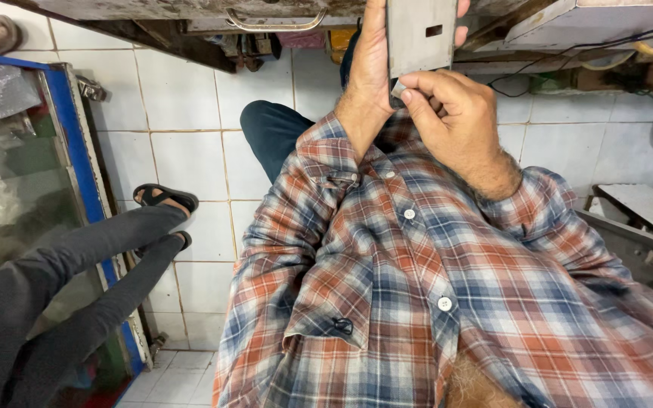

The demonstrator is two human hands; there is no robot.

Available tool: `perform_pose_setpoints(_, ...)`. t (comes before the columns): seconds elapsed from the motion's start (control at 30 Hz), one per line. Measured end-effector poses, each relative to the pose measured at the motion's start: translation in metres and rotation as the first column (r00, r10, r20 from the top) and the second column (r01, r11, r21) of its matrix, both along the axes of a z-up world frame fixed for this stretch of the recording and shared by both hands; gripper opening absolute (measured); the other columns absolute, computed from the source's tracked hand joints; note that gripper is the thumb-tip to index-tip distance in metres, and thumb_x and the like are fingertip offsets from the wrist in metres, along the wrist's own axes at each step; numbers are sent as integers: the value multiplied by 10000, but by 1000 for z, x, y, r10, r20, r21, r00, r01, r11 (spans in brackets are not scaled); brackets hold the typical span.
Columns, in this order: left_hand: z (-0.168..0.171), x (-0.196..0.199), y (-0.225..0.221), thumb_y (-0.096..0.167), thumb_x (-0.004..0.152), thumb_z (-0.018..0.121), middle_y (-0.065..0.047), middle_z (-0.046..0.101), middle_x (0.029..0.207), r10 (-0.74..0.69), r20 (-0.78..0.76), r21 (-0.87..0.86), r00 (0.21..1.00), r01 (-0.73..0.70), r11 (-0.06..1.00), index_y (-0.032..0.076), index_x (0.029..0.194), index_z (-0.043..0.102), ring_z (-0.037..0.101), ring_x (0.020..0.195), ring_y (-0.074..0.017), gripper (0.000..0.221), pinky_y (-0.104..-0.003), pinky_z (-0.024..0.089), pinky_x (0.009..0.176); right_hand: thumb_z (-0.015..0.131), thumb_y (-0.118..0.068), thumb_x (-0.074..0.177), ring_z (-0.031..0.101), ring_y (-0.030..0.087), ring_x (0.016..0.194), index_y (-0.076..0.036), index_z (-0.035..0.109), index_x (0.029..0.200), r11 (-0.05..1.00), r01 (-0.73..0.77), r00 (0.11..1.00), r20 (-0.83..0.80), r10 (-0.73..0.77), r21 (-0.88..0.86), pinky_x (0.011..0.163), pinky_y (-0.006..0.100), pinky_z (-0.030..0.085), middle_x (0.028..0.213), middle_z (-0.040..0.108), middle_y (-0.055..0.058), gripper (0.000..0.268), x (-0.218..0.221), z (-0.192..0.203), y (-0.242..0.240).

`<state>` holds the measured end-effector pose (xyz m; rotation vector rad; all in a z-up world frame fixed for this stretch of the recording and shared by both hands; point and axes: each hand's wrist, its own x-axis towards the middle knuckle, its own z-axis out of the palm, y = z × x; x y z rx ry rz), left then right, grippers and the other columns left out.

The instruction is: The person uses a metal tool to scrape and clean the edges of a disassembled smartphone back cover. They then apply a small piece of adhesive tape to the top edge of the device.

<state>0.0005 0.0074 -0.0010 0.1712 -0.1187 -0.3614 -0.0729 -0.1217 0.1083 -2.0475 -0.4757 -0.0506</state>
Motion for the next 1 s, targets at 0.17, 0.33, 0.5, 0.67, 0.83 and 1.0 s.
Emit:
perform_pose_setpoints(0.17, -1, 0, -3, 608, 1110, 459, -214, 665, 1298, 1, 41, -22, 999, 0, 1000, -14, 1422, 557, 681, 1203, -306, 702, -428, 625, 985, 753, -35, 1037, 674, 120, 711, -4, 744, 1168, 996, -58, 998, -10, 57, -64, 601, 250, 513, 947, 740, 98, 134, 0, 1, -9)
perform_pose_setpoints(0.33, -4, 1, -1, 621, 1103, 453, -218, 664, 1330, -17, 29, -35, 999, 18, 999, -17, 1413, 557, 678, 1232, -317, 716, -461, 628, 1027, 741, -51, 1059, 678, 125, 733, -13, 742, 1195, 992, -99, 995, 13, 101, -75, 617, 257, 515, 960, 734, 90, 141, 2, 2, -9)
perform_pose_setpoints(0.5, -7, 1, 0, 624, 1097, 446, -215, 665, 1330, -10, 25, -28, 1000, 10, 1000, -14, 1409, 560, 675, 1241, -323, 719, -458, 624, 1004, 768, -78, 1024, 655, 172, 661, -37, 767, 1156, 973, -166, 985, 10, 170, -161, 573, 297, 498, 911, 731, 94, 138, 9, 6, -16)
perform_pose_setpoints(0.67, -7, 2, 0, 612, 1106, 440, -237, 671, 1315, -6, 22, 18, 1000, 6, 1000, -42, 1401, 564, 687, 1210, -327, 728, -450, 620, 998, 727, -84, 1050, 711, 225, 795, -59, 750, 1170, 919, -323, 935, 74, 347, -226, 694, 339, 561, 957, 722, 88, 124, 22, 12, -27)
perform_pose_setpoints(0.83, -6, 1, -3, 626, 1094, 429, -248, 679, 1294, -24, 2, 18, 1000, 24, 1000, -51, 1385, 567, 705, 1155, -324, 750, -457, 629, 993, 752, -96, 999, 695, 269, 804, -70, 758, 1146, 879, -385, 896, 114, 429, -281, 703, 373, 558, 950, 710, 92, 150, 32, 14, -31)
perform_pose_setpoints(1.0, -8, -3, 0, 628, 1084, 437, -255, 676, 1304, -39, 3, 43, 999, 39, 998, -33, 1401, 563, 708, 1152, -324, 744, -422, 630, 966, 772, -117, 984, 693, 259, 753, -82, 774, 1112, 838, -440, 862, 109, 495, -323, 654, 363, 550, 916, 714, 92, 133, 36, 13, -33)
